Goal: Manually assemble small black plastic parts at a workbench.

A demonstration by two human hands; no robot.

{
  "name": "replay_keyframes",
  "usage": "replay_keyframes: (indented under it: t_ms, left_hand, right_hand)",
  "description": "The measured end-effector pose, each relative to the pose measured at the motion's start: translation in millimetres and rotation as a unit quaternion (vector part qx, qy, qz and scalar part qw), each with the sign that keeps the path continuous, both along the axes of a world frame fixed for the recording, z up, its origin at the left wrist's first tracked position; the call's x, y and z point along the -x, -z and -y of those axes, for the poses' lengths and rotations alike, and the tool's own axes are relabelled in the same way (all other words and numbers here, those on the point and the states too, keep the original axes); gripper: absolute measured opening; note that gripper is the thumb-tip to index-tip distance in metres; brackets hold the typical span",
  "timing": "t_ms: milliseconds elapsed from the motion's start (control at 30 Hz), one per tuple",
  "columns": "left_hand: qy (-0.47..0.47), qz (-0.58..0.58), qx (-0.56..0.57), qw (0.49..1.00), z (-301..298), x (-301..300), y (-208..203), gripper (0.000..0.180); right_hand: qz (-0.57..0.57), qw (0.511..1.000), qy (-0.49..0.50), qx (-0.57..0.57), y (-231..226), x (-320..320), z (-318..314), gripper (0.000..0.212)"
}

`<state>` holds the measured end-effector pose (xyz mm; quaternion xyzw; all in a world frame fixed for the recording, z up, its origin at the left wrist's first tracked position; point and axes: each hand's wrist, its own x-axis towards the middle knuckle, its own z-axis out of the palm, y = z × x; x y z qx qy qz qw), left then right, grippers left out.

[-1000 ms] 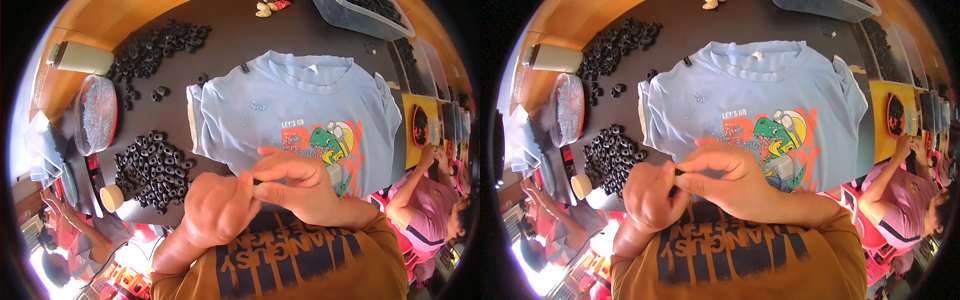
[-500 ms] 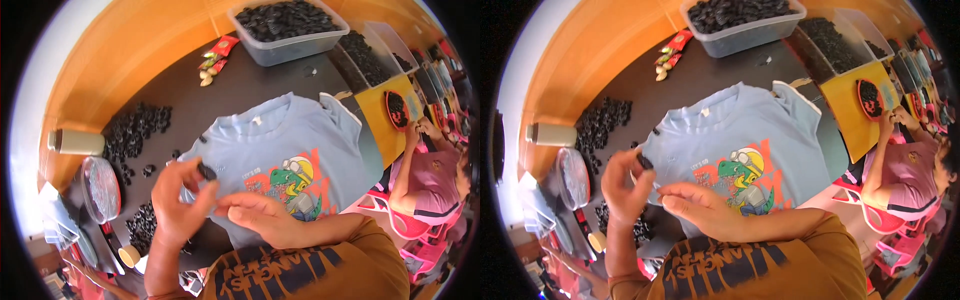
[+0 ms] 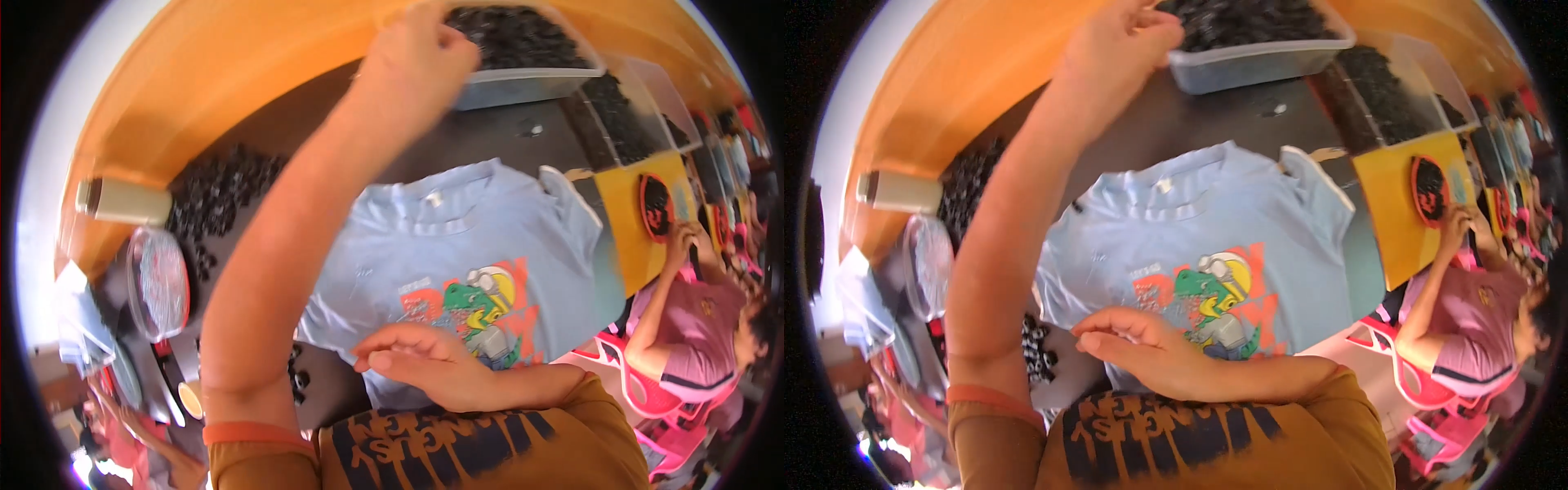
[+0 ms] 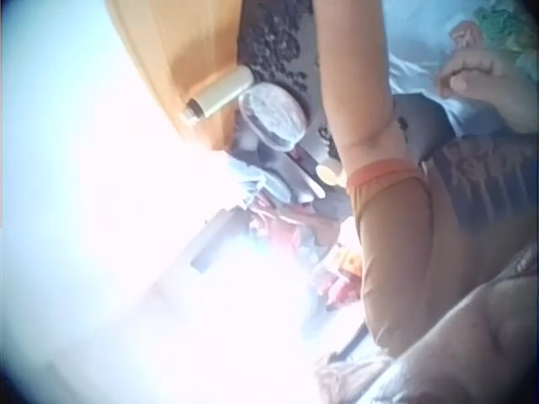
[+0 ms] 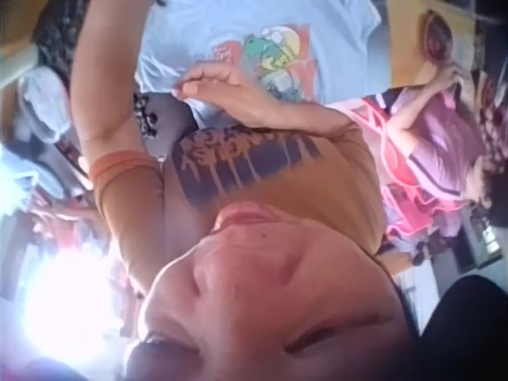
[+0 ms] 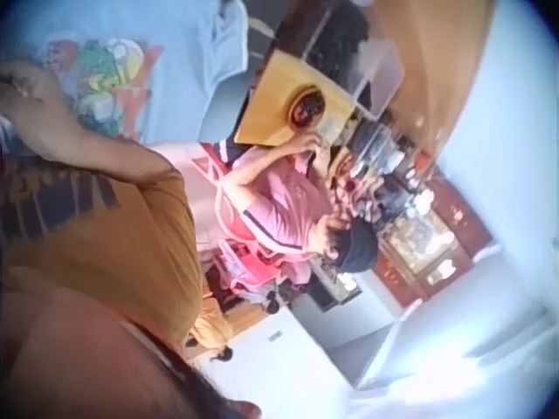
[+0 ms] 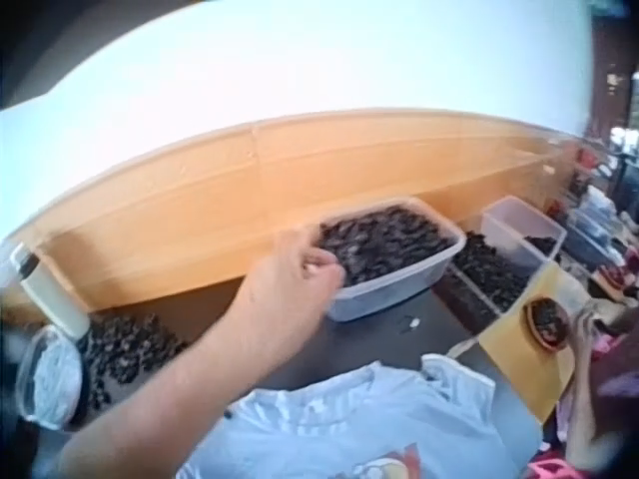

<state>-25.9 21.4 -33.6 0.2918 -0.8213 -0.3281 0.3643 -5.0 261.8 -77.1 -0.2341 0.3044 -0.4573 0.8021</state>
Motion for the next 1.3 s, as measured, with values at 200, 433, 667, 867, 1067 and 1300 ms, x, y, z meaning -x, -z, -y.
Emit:
replay_keyframes:
  t_ms: [200, 433, 667, 867, 1067, 1300]
  left_hand:
    - [0.032, 0.077, 0.02, 0.996, -109.4, -121.9, 42.8, 0.019]
    - [-0.199, 0.162, 0.016, 0.966, -120.9, -206.3, 50.5, 0.015]
    - [-0.223, 0.273, 0.061, 0.934, -83.1, -207.9, 62.0, 0.02]
    - [-0.208, 0.26, 0.049, 0.942, -85.8, -216.0, 62.4, 0.016]
    - [-0.198, -0.105, -0.298, 0.928, -133.7, -205.5, 23.2, 0.021]
    - [-0.064, -0.269, -0.559, 0.782, -185.1, -208.4, 13.0, 0.028]
  right_hand:
    - [0.035, 0.995, -0.084, -0.03, -5.1, 0.6, -0.9, 0.019]
    - [0.022, 0.994, -0.1, -0.026, -0.8, -2.8, -0.9, 0.017]
    - [-0.007, 0.997, -0.057, -0.056, 3.0, -8.0, 1.0, 0.015]
    - [-0.011, 0.998, -0.04, -0.053, 1.5, -9.9, -3.8, 0.015]
    - [-0.016, 0.997, 0.048, -0.062, -1.1, -5.9, -2.2, 0.015]
    - [-0.269, 0.902, 0.15, 0.301, 10.4, -7.7, -1.3, 0.031]
